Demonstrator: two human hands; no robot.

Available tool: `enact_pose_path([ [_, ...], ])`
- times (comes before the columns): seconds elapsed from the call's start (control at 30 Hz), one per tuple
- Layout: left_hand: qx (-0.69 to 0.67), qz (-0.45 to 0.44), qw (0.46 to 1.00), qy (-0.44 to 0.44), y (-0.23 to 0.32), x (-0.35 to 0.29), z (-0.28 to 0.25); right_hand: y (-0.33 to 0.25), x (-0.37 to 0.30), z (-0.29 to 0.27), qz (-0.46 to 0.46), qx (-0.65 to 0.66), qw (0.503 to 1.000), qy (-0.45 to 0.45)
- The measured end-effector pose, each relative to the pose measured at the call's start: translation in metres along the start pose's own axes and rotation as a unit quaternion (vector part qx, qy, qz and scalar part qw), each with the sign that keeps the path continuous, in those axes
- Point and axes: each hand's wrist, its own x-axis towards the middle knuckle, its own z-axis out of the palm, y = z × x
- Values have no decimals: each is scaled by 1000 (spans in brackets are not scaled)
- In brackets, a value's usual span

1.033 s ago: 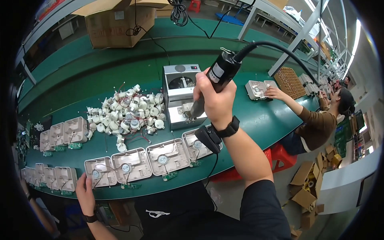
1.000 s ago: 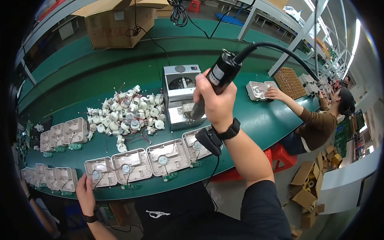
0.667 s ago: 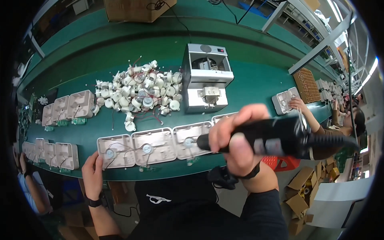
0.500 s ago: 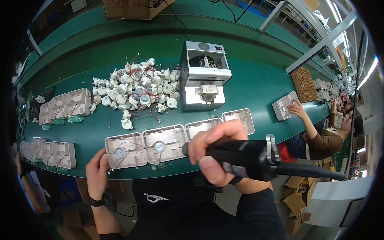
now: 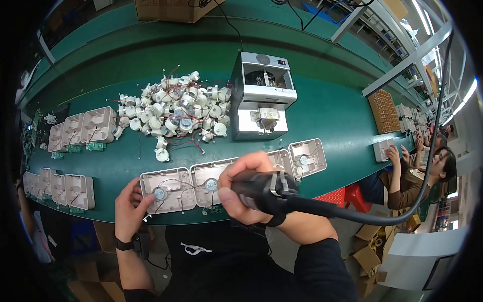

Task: The person picks up a motor from a pile, places it into a plastic housing, and secures it with screws using an electric screwdriver. After repeating this process for several units, the person slides the assemblies down the workbench.

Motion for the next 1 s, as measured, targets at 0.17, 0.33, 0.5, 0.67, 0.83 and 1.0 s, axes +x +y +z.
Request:
enact_pose_path([
  [0.17, -1, -6, 1000, -4, 1, 5, 1, 22, 0, 1, -66, -75, 995, -12],
  [0.33, 14, 2, 1000, -12, 2, 4, 1, 25, -1, 2, -73, -92, 993, -1],
  [0.5, -4, 9, 1000, -13, 1, 5, 2, 15, 4, 1, -4, -119, 993, -15],
  [0.67, 3, 2, 1000, 2, -1, 0, 4, -22, 25, -34, -156, -37, 979, 126],
  [0.83, 6, 14, 1000, 3, 1, 1, 9, -36, 65, -82, -197, -112, 945, 238],
  [1.0, 0, 18, 1000, -2, 8, 2, 22, -25, 82, -96, -191, -100, 944, 249],
])
